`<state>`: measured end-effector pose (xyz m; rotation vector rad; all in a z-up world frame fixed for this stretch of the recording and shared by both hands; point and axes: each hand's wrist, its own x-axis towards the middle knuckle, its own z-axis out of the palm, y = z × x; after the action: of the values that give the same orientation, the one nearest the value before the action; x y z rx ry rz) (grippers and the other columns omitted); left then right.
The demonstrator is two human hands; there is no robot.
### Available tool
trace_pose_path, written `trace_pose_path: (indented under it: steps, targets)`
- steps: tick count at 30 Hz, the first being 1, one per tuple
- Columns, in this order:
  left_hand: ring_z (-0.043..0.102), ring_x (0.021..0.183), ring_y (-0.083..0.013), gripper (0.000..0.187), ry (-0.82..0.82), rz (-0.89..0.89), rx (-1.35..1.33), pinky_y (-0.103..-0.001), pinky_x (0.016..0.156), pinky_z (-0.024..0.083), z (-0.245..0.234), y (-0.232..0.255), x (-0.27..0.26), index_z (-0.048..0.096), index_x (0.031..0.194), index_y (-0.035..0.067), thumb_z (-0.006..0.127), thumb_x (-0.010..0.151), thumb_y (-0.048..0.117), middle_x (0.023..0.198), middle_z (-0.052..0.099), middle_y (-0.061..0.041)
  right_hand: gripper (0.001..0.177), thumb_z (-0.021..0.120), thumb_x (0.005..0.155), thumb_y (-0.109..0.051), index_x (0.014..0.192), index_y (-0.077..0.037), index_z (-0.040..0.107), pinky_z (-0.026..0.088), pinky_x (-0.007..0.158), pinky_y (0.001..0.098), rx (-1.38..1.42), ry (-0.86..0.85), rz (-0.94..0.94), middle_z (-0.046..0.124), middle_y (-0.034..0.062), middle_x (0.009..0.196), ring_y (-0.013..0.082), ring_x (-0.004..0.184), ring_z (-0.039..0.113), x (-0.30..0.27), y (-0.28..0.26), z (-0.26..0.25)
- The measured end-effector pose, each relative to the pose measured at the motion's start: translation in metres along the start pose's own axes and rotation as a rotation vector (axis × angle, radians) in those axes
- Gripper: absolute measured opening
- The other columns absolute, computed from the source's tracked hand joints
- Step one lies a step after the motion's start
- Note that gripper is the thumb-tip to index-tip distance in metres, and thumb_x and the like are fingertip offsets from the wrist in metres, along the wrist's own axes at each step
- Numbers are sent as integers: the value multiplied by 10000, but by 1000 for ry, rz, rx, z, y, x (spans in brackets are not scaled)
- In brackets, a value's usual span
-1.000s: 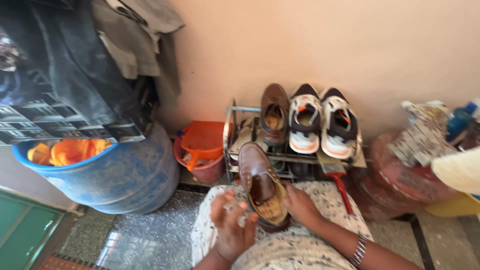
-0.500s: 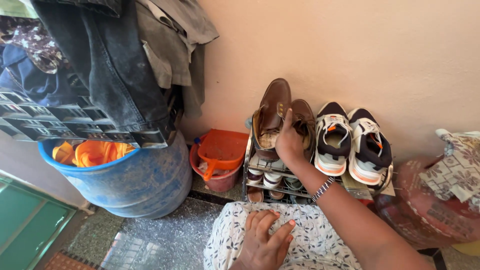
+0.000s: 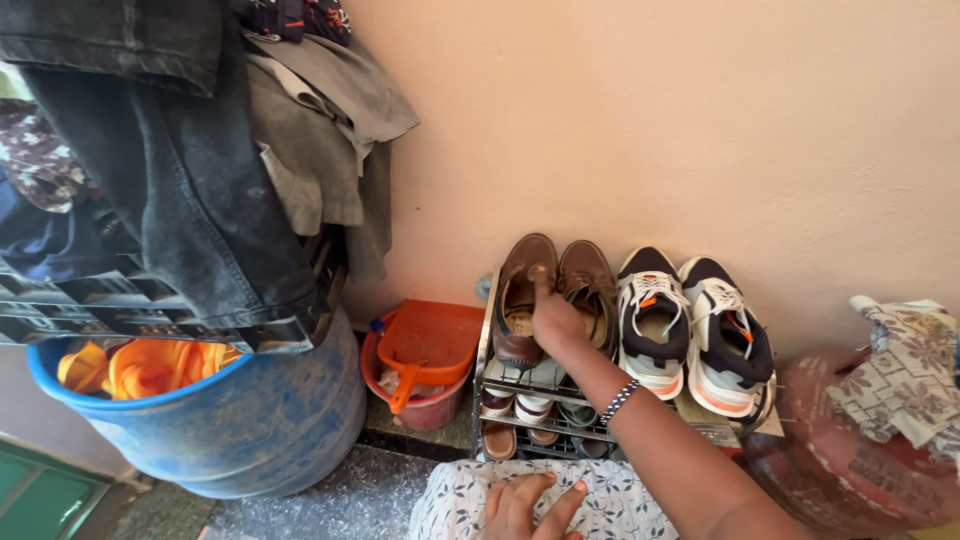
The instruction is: The person sits on the floor and cleans a brown leather shoe with a brush, then removes and re-laces the shoe. They repeat the process on a second brown leather shoe, removing and re-lacing it as well.
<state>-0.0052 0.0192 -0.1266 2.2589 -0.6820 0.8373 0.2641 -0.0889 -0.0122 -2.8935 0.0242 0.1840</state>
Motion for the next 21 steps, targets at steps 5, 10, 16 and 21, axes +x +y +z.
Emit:
trace_pose_path:
  steps: [5,10,16,21]
  targets:
    - [642,1073,-269,479,-140,19,-4,-524,944,475,3,-15,-9,646,1445,267,547,1057,528,1236,554,-109,748,453,966,-76,1634,-59,115,629,695,421,-146,27,-11,365,264,1588,332,955,733,-13,13,7]
    - [619,1097,-307,610,-198,-17,-74,-532,942,445,-4,-23,-2,633,1444,247,755,886,460,1296,553,-142,704,566,974,-283,1530,24,261,627,620,402,-110,118,-64,427,251,1517,333,817,731,-72,39,11]
    - [588,1173,-339,685,-240,-46,-194,-519,975,437,-17,-14,8,631,1430,215,865,790,289,1319,541,-167,514,790,776,-287,1146,-22,551,569,730,454,-62,230,-207,637,187,1123,366,909,694,-76,76,21]
    - [574,1161,-314,669,-464,-193,-121,-472,998,451,-31,-12,24,591,1424,193,837,803,224,1399,495,-183,388,828,743,-245,964,-38,586,535,739,448,69,353,-274,698,152,964,326,895,679,-52,85,-4]
